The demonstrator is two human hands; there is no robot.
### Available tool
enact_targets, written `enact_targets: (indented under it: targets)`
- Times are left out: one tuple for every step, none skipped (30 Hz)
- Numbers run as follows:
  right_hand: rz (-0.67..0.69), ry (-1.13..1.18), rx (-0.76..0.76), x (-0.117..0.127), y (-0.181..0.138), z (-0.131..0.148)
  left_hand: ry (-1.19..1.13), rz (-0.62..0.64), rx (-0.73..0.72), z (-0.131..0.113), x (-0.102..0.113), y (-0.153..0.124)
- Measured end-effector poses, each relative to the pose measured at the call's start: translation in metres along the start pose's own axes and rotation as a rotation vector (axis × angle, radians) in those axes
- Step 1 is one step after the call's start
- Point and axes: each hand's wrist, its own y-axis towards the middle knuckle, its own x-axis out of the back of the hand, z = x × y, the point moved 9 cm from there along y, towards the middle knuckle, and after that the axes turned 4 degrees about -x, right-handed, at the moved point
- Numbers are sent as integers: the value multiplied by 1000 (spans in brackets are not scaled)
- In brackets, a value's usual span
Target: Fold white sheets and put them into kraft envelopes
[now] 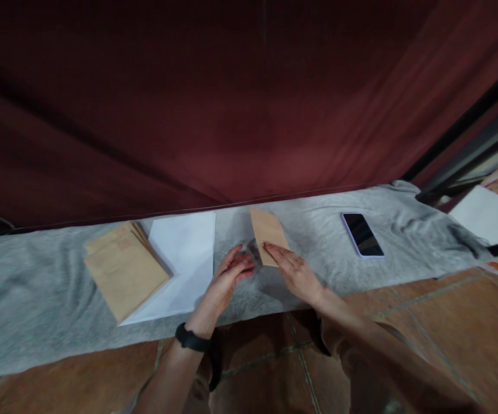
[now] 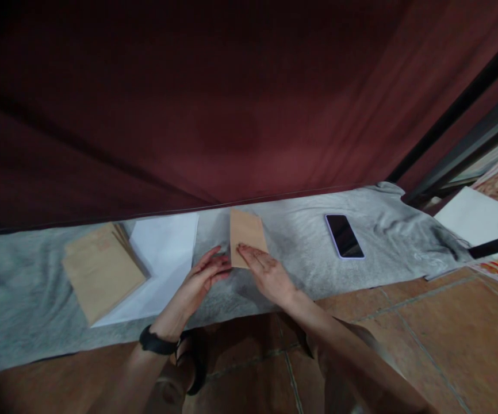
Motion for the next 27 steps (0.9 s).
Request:
enact_targets:
  targets:
    - [-38, 100, -51, 8, 2, -4, -4, -20, -15, -1, 2, 2]
    - [-78, 201, -115, 14, 2, -8, -10, -38, -22, -1, 4, 3]
    - [-122, 295, -195, 19, 2, -14, -17, -55, -24, 0, 5, 4]
    - [-173, 376, -288, 23, 0, -22, -26, -72, -25, 2, 7, 6]
    - [-227, 447, -384, 24, -3, -29, -40, -88, -27, 3, 8, 7]
    - [-281, 511, -472, 25, -6, -36, -61, -105, -30, 3, 9, 8]
    - [-325, 577, -552, 23, -10, -42, -89, -120, -33, 4, 10, 9]
    - [-354, 649, -618, 19, -13, -47, -123, -135, -36, 5, 11, 9]
    - [-369, 727, -672, 13, -15, -50, -160, -147, -36, 5, 11, 10]
    - [-373, 807, -717, 6, -16, -53, -196, -156, -34, 5, 12, 11]
    - [-369, 885, -756, -1, -16, -55, -229, -164, -31, 5, 13, 13]
    - [-366, 954, -791, -8, -17, -56, -259, -176, -30, 5, 14, 14]
    - [-365, 1012, -821, -13, -17, -57, -285, -196, -33, 5, 16, 15]
    - [-366, 1063, -845, -17, -17, -58, -306, -223, -40, 4, 20, 17]
    - [-362, 1110, -862, -20, -17, -58, -318, -253, -53, 4, 24, 18]
    - [-350, 1153, -874, -23, -17, -58, -319, -282, -73, 3, 27, 20]
    - [-332, 1190, -882, -26, -17, -58, -307, -306, -96, 2, 31, 21]
    - [-308, 1215, -889, -28, -16, -58, -284, -319, -121, 0, 33, 22]
    - [-282, 1227, -897, -30, -16, -59, -254, -323, -146, -2, 35, 22]
    - [-258, 1225, -905, -31, -16, -62, -220, -324, -173, -5, 37, 23]
    - [-238, 1214, -913, -30, -16, -65, -185, -325, -202, -8, 38, 23]
    - [-223, 1200, -920, -29, -17, -70, -147, -329, -230, -12, 40, 23]
    - [-212, 1188, -928, -27, -17, -75, -108, -335, -256, -16, 42, 23]
    - [-200, 1185, -935, -25, -18, -81, -69, -342, -282, -20, 44, 22]
    - [-182, 1188, -941, -24, -18, -85, -33, -351, -307, -24, 46, 21]
    - [-146, 1194, -949, -24, -18, -89, -5, -360, -332, -28, 48, 21]
    - [-82, 1199, -954, -26, -18, -90, 13, -367, -355, -32, 49, 21]
